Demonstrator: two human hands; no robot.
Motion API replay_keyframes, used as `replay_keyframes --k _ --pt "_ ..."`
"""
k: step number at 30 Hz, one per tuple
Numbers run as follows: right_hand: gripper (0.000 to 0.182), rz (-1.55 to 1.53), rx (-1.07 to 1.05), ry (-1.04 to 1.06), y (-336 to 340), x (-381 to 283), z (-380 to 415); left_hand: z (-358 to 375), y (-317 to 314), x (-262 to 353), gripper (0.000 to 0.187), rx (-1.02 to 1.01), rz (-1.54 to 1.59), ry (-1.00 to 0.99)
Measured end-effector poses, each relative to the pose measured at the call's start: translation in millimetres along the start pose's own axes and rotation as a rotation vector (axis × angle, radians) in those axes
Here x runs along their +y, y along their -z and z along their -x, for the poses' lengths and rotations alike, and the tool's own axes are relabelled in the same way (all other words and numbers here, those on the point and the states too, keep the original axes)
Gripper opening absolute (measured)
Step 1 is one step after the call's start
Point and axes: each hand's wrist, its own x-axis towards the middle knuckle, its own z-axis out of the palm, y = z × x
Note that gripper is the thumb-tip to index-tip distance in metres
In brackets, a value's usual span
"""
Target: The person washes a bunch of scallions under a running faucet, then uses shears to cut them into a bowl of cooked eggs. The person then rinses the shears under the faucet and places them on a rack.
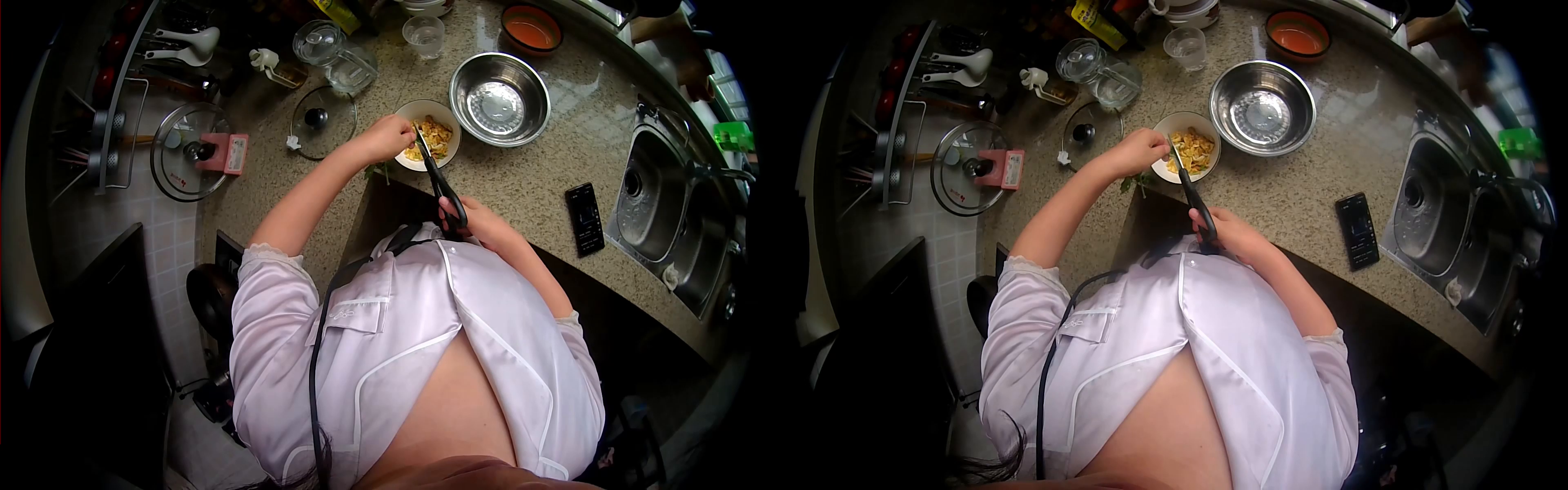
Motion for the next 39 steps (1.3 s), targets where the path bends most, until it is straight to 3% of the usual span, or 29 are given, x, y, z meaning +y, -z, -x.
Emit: replay_keyframes --k 6,12,14,20,27,29,39 --pt "0.032 0.132 -0.018 0.07 5.0 12.1 -9.5 -2.1 -1.7 -2.5 0.024 -0.018 0.017 0.03" --pt "0.035 0.023 0.021 0.026 4.7 13.7 -8.1 -1.9 0.8 -9.1 0.027 -0.022 0.139 0.047" --pt "0.037 0.036 0.011 0.001 5.5 7.2 -2.8 -6.1 -0.4 -15.9 0.028 -0.107 0.451 0.243" --pt "0.044 -0.064 -0.055 -0.007 6.9 7.9 1.3 0.0 6.0 -7.6 0.025 -0.087 0.66 0.191" --pt "0.049 -0.036 -0.079 0.009 12.2 14.3 -2.3 -0.9 2.2 -4.9 0.024 0.01 0.64 0.126" --pt "0.05 -0.04 -0.073 0.007 12.1 13.6 -1.0 0.3 0.7 -1.4 0.017 0.119 0.622 0.156" --pt "0.052 -0.069 -0.128 0.045 14.4 15.3 1.1 -1.4 6.2 0.7 0.01 0.183 0.584 0.148"
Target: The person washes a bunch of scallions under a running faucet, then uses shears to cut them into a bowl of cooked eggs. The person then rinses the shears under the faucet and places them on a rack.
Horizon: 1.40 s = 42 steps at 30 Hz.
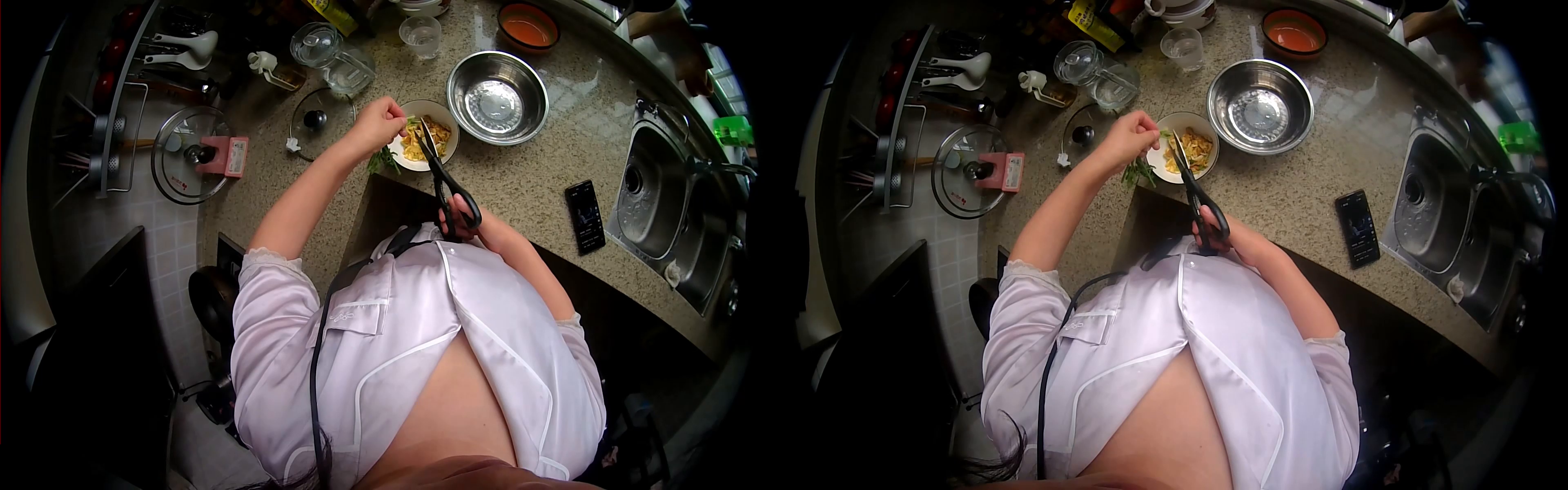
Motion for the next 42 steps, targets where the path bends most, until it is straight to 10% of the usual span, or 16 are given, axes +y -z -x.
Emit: replay_keyframes --k 42 --pt "0.044 0.169 0.104 -0.023 -0.3 -26.5 -5.9 -7.7 4.0 -3.3 0.008 -0.193 0.285 0.162"
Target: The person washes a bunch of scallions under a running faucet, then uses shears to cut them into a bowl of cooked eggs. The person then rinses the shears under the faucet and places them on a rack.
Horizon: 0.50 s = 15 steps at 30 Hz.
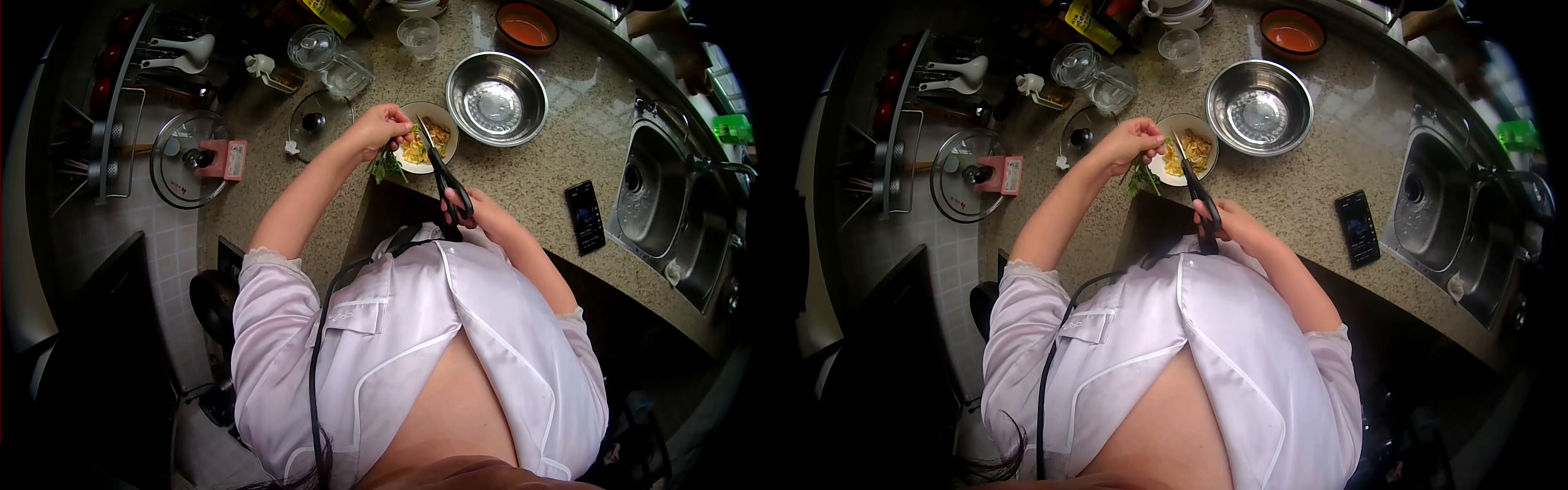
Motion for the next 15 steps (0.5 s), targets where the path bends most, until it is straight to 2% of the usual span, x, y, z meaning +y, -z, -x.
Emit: replay_keyframes --k 15 --pt "0.051 -0.073 -0.061 0.027 -11.8 13.1 -6.8 -2.3 -0.9 -6.2 0.007 0.109 0.013 -0.051"
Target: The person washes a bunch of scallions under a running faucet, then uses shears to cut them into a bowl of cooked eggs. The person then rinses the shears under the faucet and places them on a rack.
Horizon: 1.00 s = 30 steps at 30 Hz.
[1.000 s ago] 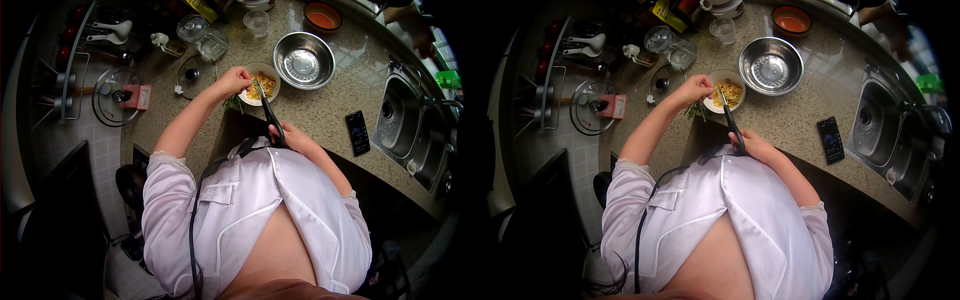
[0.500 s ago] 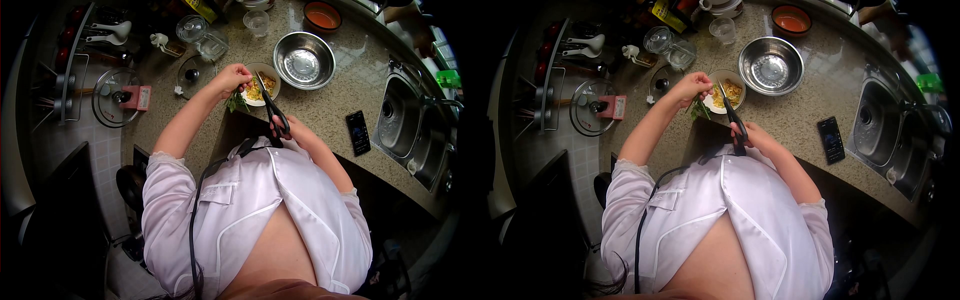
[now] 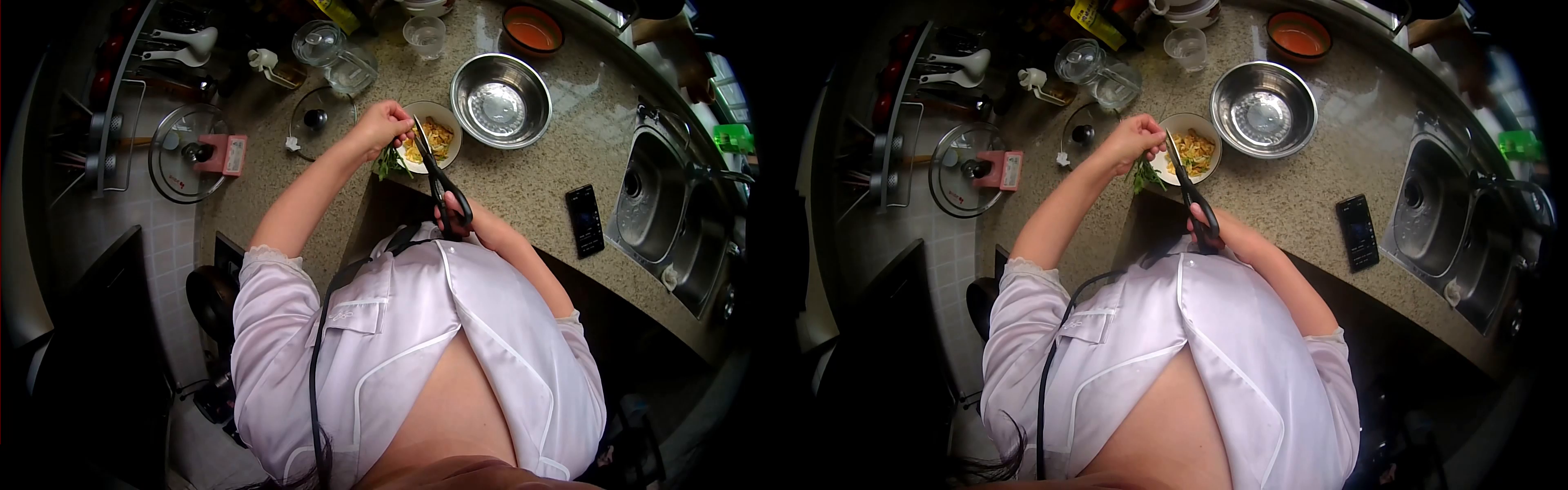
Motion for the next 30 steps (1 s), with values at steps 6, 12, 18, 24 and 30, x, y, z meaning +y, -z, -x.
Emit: replay_keyframes --k 6,12,18,24,30 --pt "0.055 -0.023 0.024 0.001 1.2 -3.4 1.5 -2.5 -0.3 -4.1 0.009 0.042 -0.044 -0.004" --pt "0.052 -0.028 -0.012 0.016 4.0 -3.1 0.7 0.5 -5.6 -2.4 0.009 0.004 -0.027 -0.007" --pt "0.049 -0.035 0.002 -0.011 2.5 -5.8 -0.2 3.7 -7.3 0.8 0.011 -0.026 -0.029 -0.011" --pt "0.041 -0.01 0.052 -0.003 -5.9 -9.8 2.4 5.1 -4.5 2.2 0.013 -0.045 -0.029 -0.002" --pt "0.037 0.045 0.062 -0.031 -7.5 -15.3 5.8 0.7 0.3 -2.3 0.012 -0.068 -0.04 0.03"
